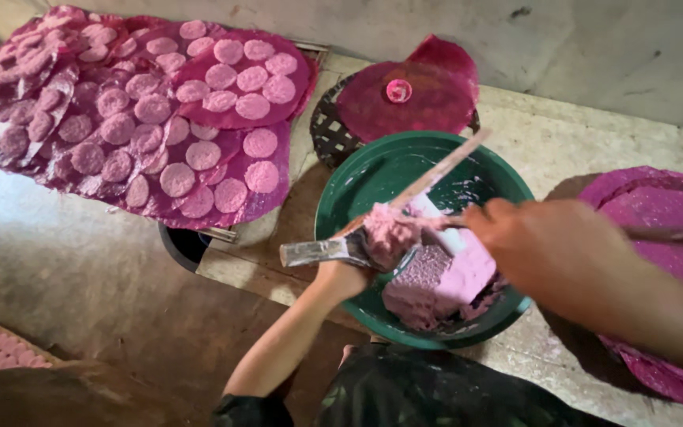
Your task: The person scoops pink paste from a green bucket and presses it into circular molds on a pink glittery mat using a metal ring and a cylindrical tool. They repeat this process to form multiple pink circular pieces and arrange them on the mat.
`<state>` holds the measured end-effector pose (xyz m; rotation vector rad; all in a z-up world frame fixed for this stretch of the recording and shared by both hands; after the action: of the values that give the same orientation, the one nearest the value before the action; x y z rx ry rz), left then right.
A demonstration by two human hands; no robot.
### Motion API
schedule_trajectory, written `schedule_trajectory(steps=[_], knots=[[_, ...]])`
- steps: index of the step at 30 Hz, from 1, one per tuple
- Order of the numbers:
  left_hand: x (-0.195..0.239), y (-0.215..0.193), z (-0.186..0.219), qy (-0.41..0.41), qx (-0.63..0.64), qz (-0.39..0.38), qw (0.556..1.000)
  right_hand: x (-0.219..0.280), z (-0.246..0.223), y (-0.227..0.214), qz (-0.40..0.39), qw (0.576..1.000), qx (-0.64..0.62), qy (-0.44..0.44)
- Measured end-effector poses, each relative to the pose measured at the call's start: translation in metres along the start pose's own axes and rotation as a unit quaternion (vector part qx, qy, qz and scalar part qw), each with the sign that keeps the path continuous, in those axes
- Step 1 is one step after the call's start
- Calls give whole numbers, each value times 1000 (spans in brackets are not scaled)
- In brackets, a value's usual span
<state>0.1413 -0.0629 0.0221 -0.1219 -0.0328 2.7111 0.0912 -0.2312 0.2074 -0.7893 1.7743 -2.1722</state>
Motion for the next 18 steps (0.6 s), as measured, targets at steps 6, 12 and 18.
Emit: schedule_trajectory(steps=[6, 12, 18], knots=[[-5, 16, 48, 135, -525, 39, 839, -25, -44, -5, -43, 995, 51, -72], [4, 2, 56, 80, -421, 95, 898, -20, -59, -6, 31, 995, 17, -98], [2, -30, 53, 145, -443, 87, 880, 16, 21, 4, -34, 996, 72, 46]])
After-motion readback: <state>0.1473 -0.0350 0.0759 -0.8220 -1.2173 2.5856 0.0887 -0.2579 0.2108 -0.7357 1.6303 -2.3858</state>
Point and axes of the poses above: each hand's wrist, its own x-axis away from the middle knuckle, its own y-axis out of the palm, z = x × y, the point moved 9 cm from there along -x, towards the middle knuckle, and after that the axes turned 6 degrees about -x, right-handed, at the moved point
